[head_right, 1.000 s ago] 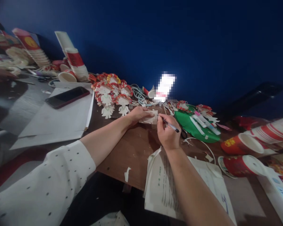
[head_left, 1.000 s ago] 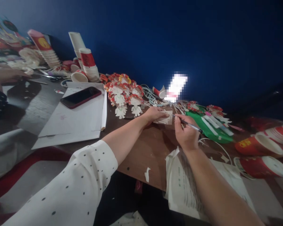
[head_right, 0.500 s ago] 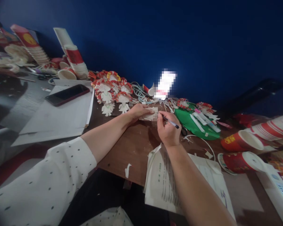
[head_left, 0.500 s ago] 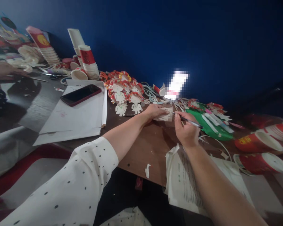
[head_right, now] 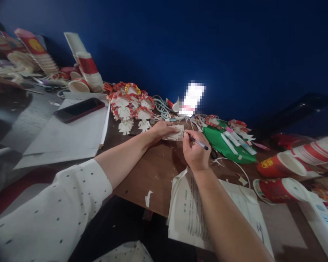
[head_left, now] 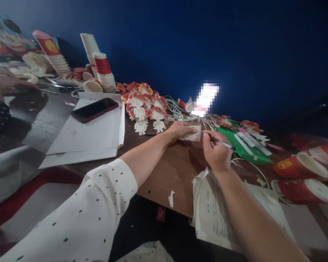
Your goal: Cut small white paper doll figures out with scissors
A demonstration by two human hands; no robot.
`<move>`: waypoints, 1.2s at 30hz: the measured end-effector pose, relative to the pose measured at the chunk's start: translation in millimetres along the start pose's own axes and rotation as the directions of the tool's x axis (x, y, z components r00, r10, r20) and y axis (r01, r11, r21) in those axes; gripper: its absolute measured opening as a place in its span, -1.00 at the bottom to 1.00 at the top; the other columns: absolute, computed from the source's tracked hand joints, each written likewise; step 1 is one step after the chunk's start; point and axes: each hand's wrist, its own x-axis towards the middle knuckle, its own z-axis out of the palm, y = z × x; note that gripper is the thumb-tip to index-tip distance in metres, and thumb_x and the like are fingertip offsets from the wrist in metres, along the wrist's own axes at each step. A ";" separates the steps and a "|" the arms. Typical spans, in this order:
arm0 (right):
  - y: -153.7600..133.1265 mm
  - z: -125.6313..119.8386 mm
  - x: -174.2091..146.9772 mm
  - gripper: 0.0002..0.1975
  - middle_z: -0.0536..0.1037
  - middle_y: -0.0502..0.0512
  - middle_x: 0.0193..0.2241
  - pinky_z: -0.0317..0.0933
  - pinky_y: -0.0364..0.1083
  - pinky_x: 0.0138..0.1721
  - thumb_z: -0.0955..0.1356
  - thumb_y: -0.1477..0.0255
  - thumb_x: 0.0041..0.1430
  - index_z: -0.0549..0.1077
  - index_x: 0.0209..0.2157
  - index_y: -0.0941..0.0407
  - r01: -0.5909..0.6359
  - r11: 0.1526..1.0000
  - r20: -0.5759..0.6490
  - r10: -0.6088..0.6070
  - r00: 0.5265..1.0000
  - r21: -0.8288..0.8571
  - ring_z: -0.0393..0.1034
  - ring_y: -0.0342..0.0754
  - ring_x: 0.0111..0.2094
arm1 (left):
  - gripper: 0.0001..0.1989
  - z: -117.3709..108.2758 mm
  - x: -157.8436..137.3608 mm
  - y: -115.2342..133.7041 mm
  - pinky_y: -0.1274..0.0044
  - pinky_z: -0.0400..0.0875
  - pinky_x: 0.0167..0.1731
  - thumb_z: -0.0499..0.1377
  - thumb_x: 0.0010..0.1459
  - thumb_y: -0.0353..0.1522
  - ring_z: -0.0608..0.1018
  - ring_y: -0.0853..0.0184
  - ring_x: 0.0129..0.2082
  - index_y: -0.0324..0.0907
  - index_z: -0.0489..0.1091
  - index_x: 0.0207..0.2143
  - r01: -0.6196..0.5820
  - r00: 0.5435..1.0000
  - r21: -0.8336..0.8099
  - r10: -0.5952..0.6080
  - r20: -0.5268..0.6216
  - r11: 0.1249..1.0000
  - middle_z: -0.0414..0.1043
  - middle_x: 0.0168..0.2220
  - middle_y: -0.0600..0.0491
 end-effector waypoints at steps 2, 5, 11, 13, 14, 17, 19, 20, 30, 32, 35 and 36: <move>0.3 0.1 0.0 -0.75 0.66 0.21 -0.32 0.44 0.01 -0.16 0.29 0.31 0.35 0.57 -0.23 0.12 -0.002 1.000 0.001 0.002 1.000 -0.001 0.57 0.06 -0.27 | -0.82 -0.1 -0.5 -0.3 0.54 0.44 -0.32 0.43 -0.08 -0.40 0.51 0.42 -0.47 -0.25 0.56 -0.39 -0.006 1.000 -0.009 0.006 0.007 1.000 0.54 -0.45 0.03; 0.7 0.7 0.0 -0.75 0.66 0.20 -0.33 0.44 0.00 -0.18 0.29 0.31 0.35 0.58 -0.24 0.12 -0.004 1.000 -0.001 0.004 1.000 -0.002 0.57 0.05 -0.29 | -0.80 -0.6 0.2 -1.7 0.53 0.44 -0.32 0.44 -0.10 -0.38 0.52 0.40 -0.45 -0.25 0.56 -0.38 -0.011 1.000 -0.008 0.011 0.007 1.000 0.55 -0.45 0.01; -0.1 0.8 0.1 -0.78 0.66 0.21 -0.32 0.43 -0.01 -0.16 0.31 0.36 0.35 0.58 -0.23 0.14 0.023 0.999 -0.021 -0.023 1.000 0.036 0.58 0.05 -0.27 | -0.82 -0.6 2.1 -2.2 0.53 0.44 -0.31 0.43 -0.09 -0.38 0.52 0.41 -0.46 -0.23 0.57 -0.38 -0.004 1.000 -0.007 0.004 0.009 1.000 0.56 -0.44 0.03; -0.7 -0.8 0.2 -0.78 0.66 0.21 -0.31 0.43 0.00 -0.15 0.31 0.36 0.35 0.58 -0.22 0.14 0.014 0.998 -0.046 -0.011 0.999 0.057 0.58 0.05 -0.26 | -0.84 -0.5 2.1 -1.5 0.51 0.45 -0.29 0.42 -0.08 -0.41 0.52 0.40 -0.47 -0.24 0.57 -0.39 0.012 1.000 -0.025 -0.012 0.000 1.000 0.56 -0.44 0.02; -0.8 -1.8 0.3 -0.78 0.66 0.20 -0.31 0.43 0.01 -0.15 0.31 0.36 0.36 0.58 -0.21 0.13 0.000 0.998 -0.066 0.004 0.998 0.062 0.57 0.06 -0.26 | -0.84 -0.6 2.2 -1.2 0.50 0.46 -0.27 0.42 -0.08 -0.42 0.53 0.40 -0.47 -0.25 0.57 -0.38 0.016 1.000 -0.042 -0.016 0.004 0.999 0.56 -0.44 0.01; 0.1 -4.3 0.2 -0.75 0.64 0.18 -0.33 0.43 0.04 -0.14 0.29 0.31 0.37 0.58 -0.17 0.12 -0.055 0.996 -0.114 0.062 0.992 0.067 0.56 0.06 -0.26 | -0.84 -1.1 2.7 -1.3 0.49 0.48 -0.26 0.42 -0.07 -0.45 0.54 0.39 -0.47 -0.27 0.58 -0.36 0.018 0.999 -0.100 -0.015 0.033 0.995 0.56 -0.44 -0.01; 0.9 -4.7 0.0 -0.73 0.64 0.17 -0.34 0.43 0.04 -0.14 0.29 0.29 0.37 0.58 -0.17 0.12 -0.077 0.995 -0.112 0.084 0.990 0.071 0.55 0.06 -0.27 | -0.83 -1.4 3.2 -1.7 0.49 0.48 -0.27 0.42 -0.08 -0.45 0.54 0.40 -0.48 -0.28 0.57 -0.36 0.016 0.999 -0.122 -0.011 0.049 0.992 0.57 -0.44 -0.01; 1.0 -4.5 -0.1 -0.73 0.63 0.17 -0.34 0.43 0.04 -0.15 0.29 0.29 0.37 0.58 -0.17 0.12 -0.077 0.994 -0.107 0.084 0.991 0.072 0.55 0.06 -0.27 | -0.83 -1.4 3.3 -1.7 0.49 0.48 -0.28 0.42 -0.08 -0.46 0.54 0.40 -0.49 -0.28 0.57 -0.37 0.016 0.999 -0.125 -0.010 0.046 0.992 0.57 -0.45 -0.01; -6.3 -4.8 0.5 -0.79 0.65 0.19 -0.33 0.42 0.00 -0.17 0.32 0.37 0.34 0.58 -0.22 0.12 -0.027 0.996 -0.087 0.035 0.996 0.088 0.56 0.04 -0.28 | -0.88 -0.6 0.3 1.2 0.50 0.49 -0.29 0.39 -0.04 -0.47 0.56 0.37 -0.48 -0.27 0.55 -0.39 0.051 0.998 -0.147 -0.045 0.041 0.988 0.56 -0.44 -0.02; -6.4 -5.0 0.6 -0.79 0.65 0.19 -0.32 0.42 0.00 -0.18 0.31 0.36 0.34 0.59 -0.22 0.12 -0.031 0.997 -0.086 0.037 0.996 0.077 0.56 0.04 -0.28 | -0.90 -0.7 1.6 0.5 0.52 0.49 -0.31 0.39 -0.03 -0.49 0.57 0.38 -0.49 -0.28 0.55 -0.39 0.045 0.998 -0.171 -0.039 0.043 0.984 0.57 -0.44 -0.02; -6.5 -5.2 0.8 -0.77 0.66 0.19 -0.32 0.43 0.00 -0.17 0.30 0.34 0.34 0.59 -0.22 0.12 -0.040 0.998 -0.087 0.045 0.995 0.055 0.56 0.04 -0.28 | -0.94 -1.1 4.6 -1.0 0.53 0.50 -0.32 0.37 -0.01 -0.51 0.56 0.38 -0.49 -0.28 0.56 -0.42 0.046 0.999 -0.194 -0.041 0.029 0.980 0.57 -0.45 -0.03; -6.5 -5.0 0.7 -0.76 0.66 0.19 -0.32 0.43 0.01 -0.16 0.30 0.33 0.34 0.59 -0.22 0.11 -0.047 0.998 -0.086 0.051 0.995 0.052 0.57 0.04 -0.27 | -0.94 -1.2 5.5 -1.6 0.53 0.50 -0.32 0.37 -0.01 -0.50 0.56 0.38 -0.50 -0.27 0.56 -0.43 0.045 0.999 -0.196 -0.041 0.026 0.980 0.57 -0.46 -0.03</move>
